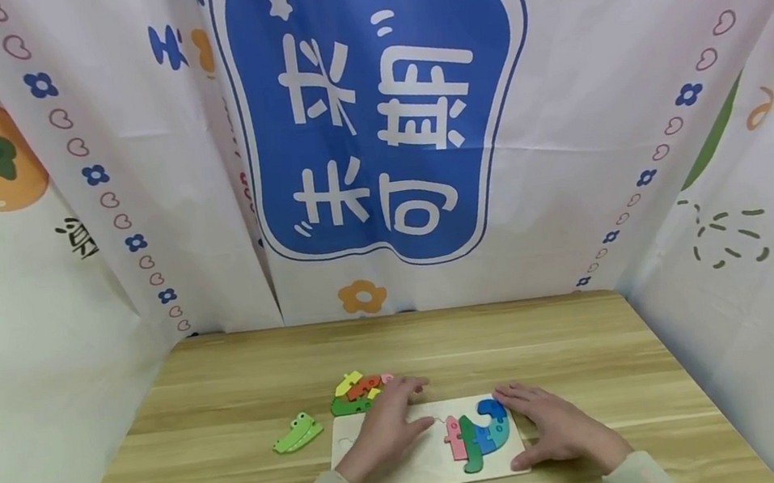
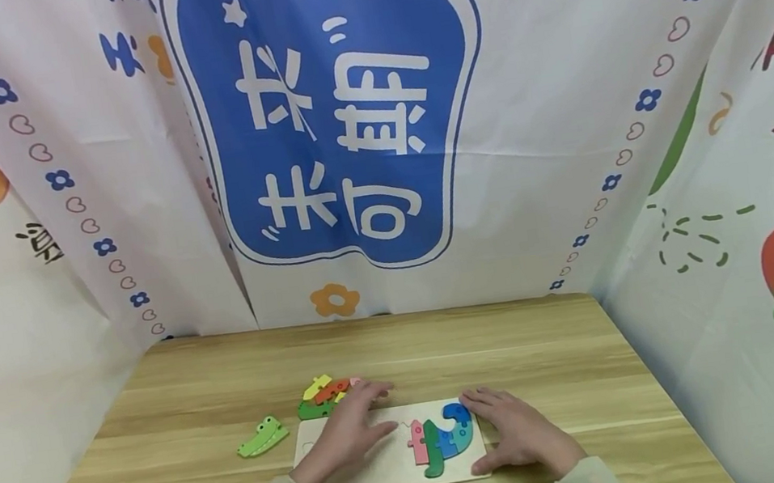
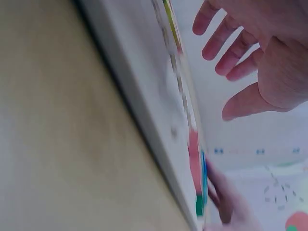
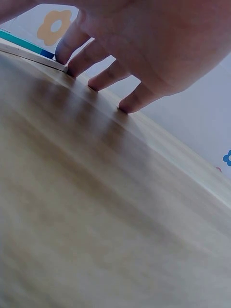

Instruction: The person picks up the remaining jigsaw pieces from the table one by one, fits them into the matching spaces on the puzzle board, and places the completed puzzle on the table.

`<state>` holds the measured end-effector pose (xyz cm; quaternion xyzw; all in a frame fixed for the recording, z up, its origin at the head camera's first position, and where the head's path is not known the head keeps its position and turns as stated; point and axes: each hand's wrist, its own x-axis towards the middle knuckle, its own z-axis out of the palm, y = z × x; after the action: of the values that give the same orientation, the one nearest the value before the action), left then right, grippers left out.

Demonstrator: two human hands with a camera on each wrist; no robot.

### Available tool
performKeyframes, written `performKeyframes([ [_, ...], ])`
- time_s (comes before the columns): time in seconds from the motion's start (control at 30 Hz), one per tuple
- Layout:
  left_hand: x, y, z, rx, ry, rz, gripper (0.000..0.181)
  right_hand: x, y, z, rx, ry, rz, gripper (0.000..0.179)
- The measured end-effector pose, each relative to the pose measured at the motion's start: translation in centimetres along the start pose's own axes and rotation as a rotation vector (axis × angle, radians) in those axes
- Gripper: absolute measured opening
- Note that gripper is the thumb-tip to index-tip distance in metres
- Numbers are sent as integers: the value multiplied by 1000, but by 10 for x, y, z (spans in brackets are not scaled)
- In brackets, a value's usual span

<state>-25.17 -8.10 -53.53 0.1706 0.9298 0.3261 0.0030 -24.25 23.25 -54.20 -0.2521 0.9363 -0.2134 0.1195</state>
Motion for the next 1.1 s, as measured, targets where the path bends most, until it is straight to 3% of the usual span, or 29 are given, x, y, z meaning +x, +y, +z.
performKeyframes([
  [0.13, 11, -13, -7, 80, 146, -29, 55, 0, 0, -1, 9, -4, 5, 109],
  [0.23, 18, -21, -10, 132, 199, -62, 59, -1, 0, -1, 16, -11, 15, 108],
  [0.47, 24, -31, -13, 264, 180, -139, 74, -1, -1, -1, 17, -21, 12, 108],
  [0.73, 28, -34, -11, 384, 156, -117, 65, 0, -1, 0, 17, -17, 9, 108],
  [1.1, 28, -31, -7, 414, 147, -128, 65, -1, 1, 1, 16, -4, 0, 108],
])
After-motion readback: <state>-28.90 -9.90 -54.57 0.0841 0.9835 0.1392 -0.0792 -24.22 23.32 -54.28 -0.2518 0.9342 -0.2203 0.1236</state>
